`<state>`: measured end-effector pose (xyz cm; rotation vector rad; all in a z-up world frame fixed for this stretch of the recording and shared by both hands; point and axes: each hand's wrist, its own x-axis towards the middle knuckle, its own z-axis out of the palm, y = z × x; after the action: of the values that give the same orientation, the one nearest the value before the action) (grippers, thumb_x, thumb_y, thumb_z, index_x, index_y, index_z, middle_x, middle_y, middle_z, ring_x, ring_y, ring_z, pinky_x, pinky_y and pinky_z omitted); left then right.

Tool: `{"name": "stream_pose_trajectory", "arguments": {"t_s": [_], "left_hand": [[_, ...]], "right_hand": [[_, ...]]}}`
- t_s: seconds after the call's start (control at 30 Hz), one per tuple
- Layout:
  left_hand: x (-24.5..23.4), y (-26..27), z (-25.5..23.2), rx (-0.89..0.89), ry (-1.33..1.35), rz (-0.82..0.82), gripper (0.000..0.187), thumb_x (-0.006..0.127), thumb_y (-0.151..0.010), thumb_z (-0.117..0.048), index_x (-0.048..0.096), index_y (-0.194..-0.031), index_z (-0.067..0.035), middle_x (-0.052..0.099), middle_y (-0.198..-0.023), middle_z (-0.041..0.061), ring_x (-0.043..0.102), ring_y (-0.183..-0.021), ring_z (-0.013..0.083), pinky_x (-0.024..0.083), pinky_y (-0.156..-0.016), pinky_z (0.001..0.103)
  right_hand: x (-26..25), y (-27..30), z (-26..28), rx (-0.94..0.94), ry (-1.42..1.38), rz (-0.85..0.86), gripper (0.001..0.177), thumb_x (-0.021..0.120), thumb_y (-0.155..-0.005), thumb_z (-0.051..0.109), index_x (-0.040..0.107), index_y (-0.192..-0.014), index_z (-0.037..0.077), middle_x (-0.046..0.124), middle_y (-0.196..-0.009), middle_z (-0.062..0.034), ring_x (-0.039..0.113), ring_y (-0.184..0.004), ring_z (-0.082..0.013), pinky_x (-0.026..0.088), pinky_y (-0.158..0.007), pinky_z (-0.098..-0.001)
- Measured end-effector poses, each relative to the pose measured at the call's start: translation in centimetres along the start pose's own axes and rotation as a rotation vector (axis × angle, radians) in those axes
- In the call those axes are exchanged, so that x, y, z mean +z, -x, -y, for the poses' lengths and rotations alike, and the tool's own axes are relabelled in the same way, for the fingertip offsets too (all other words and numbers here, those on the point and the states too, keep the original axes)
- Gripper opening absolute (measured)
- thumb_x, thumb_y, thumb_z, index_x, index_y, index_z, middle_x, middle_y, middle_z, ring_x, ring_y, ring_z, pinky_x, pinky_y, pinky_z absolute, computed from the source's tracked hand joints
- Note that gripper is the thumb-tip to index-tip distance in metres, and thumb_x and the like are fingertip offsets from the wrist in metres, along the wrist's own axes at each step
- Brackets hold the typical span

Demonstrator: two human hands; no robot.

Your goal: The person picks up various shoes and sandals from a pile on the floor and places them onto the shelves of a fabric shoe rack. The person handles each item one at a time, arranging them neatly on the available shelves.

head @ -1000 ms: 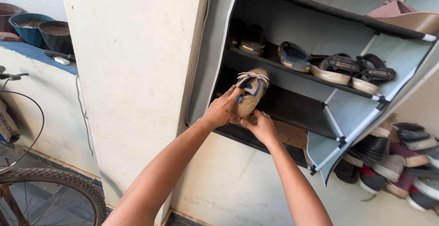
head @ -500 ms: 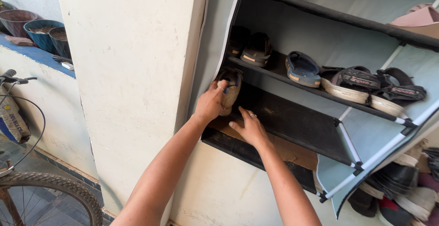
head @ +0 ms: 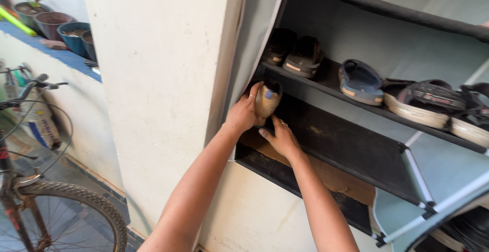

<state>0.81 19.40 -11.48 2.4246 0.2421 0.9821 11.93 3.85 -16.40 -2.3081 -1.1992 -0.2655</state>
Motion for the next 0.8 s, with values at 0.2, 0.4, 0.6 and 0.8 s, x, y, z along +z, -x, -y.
{"name": "stream_pose_trajectory", "arguments": {"t_s": [0.2, 0.4, 0.6, 0.8], "left_hand": [[2.5, 0.1, 3.2, -0.147, -0.038, 0.044, 0.102, 0.08, -0.082, -0.03, 0.015, -0.161, -0.022, 0.074, -0.099, 0.017, 0.07, -0.099, 0.0389, 0.056, -0.082, 0.05], [3.1, -0.3, 4.4, -0.164, -0.144, 0.109, 0.094, 0.072, -0.089, -0.043, 0.021, -0.161, -0.013, 0.074, -0.101, 0.018, 0.071, -0.1, 0.0377, 0.056, -0.084, 0.049], [3.5, -0.9, 4.5, -0.163, -0.248, 0.133, 0.097, 0.07, -0.088, -0.054, 0.023, -0.16, -0.01, 0.073, -0.101, 0.02, 0.07, -0.1, 0.0387, 0.057, -0.085, 0.048], [4.7, -1.5, 6.0, -0.11, -0.218, 0.092, 0.079, 0.07, -0.091, -0.046, 0.04, -0.15, -0.002, 0.074, -0.097, 0.02, 0.072, -0.097, 0.0377, 0.057, -0.086, 0.047]], "right_hand": [[0.9, -1.3, -0.5, 0.093, 0.021, -0.004, 0.085, 0.062, -0.092, 0.056, 0.034, -0.156, 0.008, 0.055, -0.146, -0.0219, 0.053, -0.135, -0.0385, 0.046, -0.108, -0.0473], [1.3, -1.6, -0.1, 0.15, 0.157, 0.031, 0.079, 0.052, -0.097, 0.058, 0.031, -0.159, 0.013, 0.06, -0.14, -0.0196, 0.058, -0.129, -0.0374, 0.05, -0.102, -0.0485], [1.5, -1.5, -1.0, 0.132, 0.126, 0.045, 0.071, 0.048, -0.1, 0.05, 0.03, -0.16, 0.016, 0.062, -0.139, -0.0181, 0.059, -0.128, -0.0374, 0.049, -0.103, -0.0484], [1.0, -0.9, -0.4, 0.06, 0.149, 0.043, 0.074, 0.049, -0.099, 0.049, 0.023, -0.162, 0.019, 0.056, -0.146, -0.0145, 0.053, -0.134, -0.0347, 0.047, -0.104, -0.0478]]}}
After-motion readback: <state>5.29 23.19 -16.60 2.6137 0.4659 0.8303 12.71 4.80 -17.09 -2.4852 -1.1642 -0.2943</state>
